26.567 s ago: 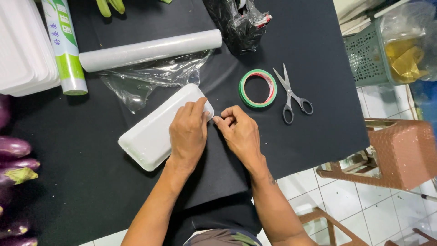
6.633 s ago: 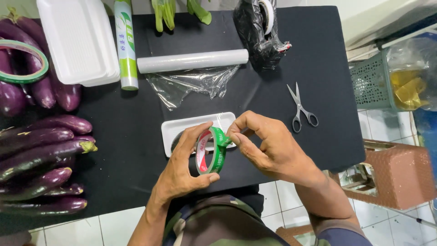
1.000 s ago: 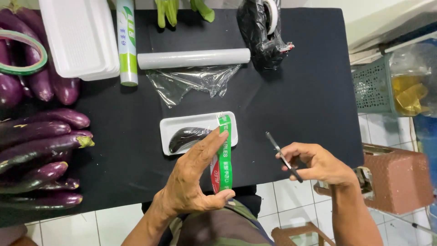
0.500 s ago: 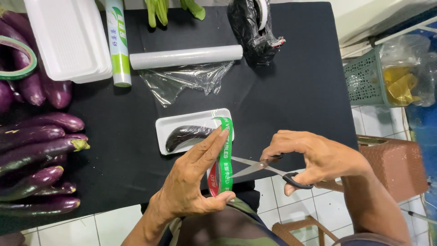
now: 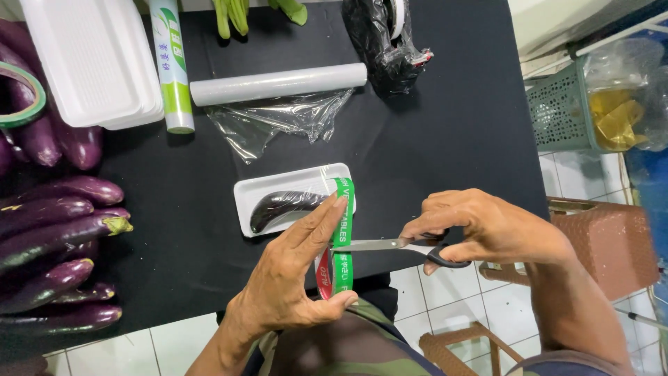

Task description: Wrapping a single eggplant in plastic film on a foam tray and applying a green tape label.

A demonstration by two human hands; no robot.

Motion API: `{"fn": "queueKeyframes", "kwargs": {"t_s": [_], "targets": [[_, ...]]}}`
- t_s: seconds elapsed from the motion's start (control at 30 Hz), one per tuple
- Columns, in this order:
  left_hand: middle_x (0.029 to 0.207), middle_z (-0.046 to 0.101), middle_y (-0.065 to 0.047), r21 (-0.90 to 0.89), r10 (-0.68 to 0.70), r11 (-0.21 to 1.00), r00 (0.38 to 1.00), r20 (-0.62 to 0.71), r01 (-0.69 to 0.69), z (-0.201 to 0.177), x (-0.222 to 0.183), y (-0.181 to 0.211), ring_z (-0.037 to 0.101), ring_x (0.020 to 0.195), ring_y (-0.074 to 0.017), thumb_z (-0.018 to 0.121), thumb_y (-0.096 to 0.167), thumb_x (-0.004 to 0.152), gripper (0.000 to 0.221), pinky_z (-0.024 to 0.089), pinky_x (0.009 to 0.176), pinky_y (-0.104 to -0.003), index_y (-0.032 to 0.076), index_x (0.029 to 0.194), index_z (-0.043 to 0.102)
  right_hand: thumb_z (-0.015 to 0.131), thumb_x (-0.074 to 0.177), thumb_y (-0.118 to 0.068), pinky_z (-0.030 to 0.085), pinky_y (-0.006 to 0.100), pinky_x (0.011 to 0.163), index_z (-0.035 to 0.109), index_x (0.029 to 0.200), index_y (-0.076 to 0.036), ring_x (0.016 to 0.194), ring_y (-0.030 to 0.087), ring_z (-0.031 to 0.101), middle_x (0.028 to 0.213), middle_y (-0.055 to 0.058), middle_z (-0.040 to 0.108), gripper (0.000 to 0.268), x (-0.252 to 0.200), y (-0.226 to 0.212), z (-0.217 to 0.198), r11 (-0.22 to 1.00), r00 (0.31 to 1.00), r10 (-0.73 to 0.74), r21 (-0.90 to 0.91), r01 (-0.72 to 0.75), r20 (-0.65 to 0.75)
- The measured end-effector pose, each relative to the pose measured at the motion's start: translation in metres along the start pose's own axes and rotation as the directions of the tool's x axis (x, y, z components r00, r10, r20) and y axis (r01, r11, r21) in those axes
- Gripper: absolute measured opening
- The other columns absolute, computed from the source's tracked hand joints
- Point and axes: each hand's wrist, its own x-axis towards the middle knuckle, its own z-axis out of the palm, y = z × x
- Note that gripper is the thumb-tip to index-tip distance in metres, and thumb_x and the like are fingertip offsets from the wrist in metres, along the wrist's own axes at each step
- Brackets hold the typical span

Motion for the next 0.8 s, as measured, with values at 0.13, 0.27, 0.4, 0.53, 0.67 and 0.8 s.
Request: {"fn": "queueKeyframes", "kwargs": {"t_s": [0.13,0.27,0.4,0.53,0.67,0.8], "targets": [[0.163,0.041,-0.019,0.003,-0.008,1.0,1.0,0.012,0.008,0.001,0.001,0.001,0.043,0.153,-0.0339,0.082,0.035,0.077,0.102,0.044,0.123,-0.043,0.003,0.157,0.029,0.052,0.095,-0.054,0.047,0.03,0.062,0.076,0.116,-0.017,0.069,0.014,0.058,0.072,-0.003,0.059,0.05,-0.004,0.005,0.002,0.999,0.998,-0.041,-0.022,0.04,-0.038],[0.164,0.037,-0.022,-0.037,-0.045,0.998,0.999,0.02,0.045,0.004,0.003,0.0,0.039,0.154,-0.0349,0.084,0.034,0.074,0.105,0.041,0.124,-0.043,0.004,0.158,0.027,0.067,0.08,-0.064,0.049,0.031,0.082,0.065,0.133,-0.02,0.089,0.016,0.064,0.1,-0.002,0.072,0.069,-0.005,0.0,0.002,1.0,0.998,0.022,0.011,-0.022,0.055],[0.165,0.033,-0.025,-0.035,-0.114,0.993,0.993,-0.041,0.112,0.002,-0.001,-0.006,0.037,0.155,-0.037,0.084,0.039,0.075,0.108,0.036,0.125,-0.044,0.004,0.159,0.024,0.076,0.075,-0.067,0.05,0.032,0.086,0.066,0.133,-0.02,0.096,0.015,0.064,0.107,-0.002,0.076,0.075,-0.029,0.021,0.003,0.99,0.992,0.101,0.094,-0.108,0.073],[0.167,0.029,-0.022,-0.057,-0.18,0.983,0.973,-0.145,0.174,0.0,-0.013,-0.02,0.031,0.157,-0.0372,0.089,0.033,0.071,0.116,0.033,0.126,-0.047,0.004,0.16,0.02,0.096,0.058,-0.027,0.053,0.03,0.095,0.061,0.129,-0.017,0.1,0.016,0.071,0.107,0.002,0.076,0.08,-0.039,0.088,0.032,0.777,0.687,0.628,0.247,-0.578,-0.366],[0.167,0.026,-0.024,-0.084,-0.144,0.988,0.949,-0.28,0.126,0.002,-0.017,-0.028,0.06,0.138,-0.0323,0.089,0.033,0.074,0.117,0.051,0.116,-0.041,0.001,0.16,0.018,0.089,0.078,-0.031,0.049,0.046,0.091,0.068,0.123,-0.014,0.113,0.03,0.058,0.12,0.006,0.066,0.053,-0.044,0.196,0.074,0.656,0.492,0.384,-0.143,-0.741,-0.781],[0.155,0.044,-0.026,-0.109,-0.151,0.987,0.908,-0.39,0.118,0.001,-0.013,-0.019,0.061,0.136,-0.0329,0.087,0.032,0.075,0.119,0.053,0.115,-0.042,0.001,0.161,0.011,0.085,0.08,-0.034,0.055,0.055,0.079,0.074,0.122,-0.017,0.111,0.042,0.06,0.138,0.013,0.061,0.046,-0.046,0.196,0.078,0.521,0.58,0.335,-0.367,-0.771,-0.743]]}}
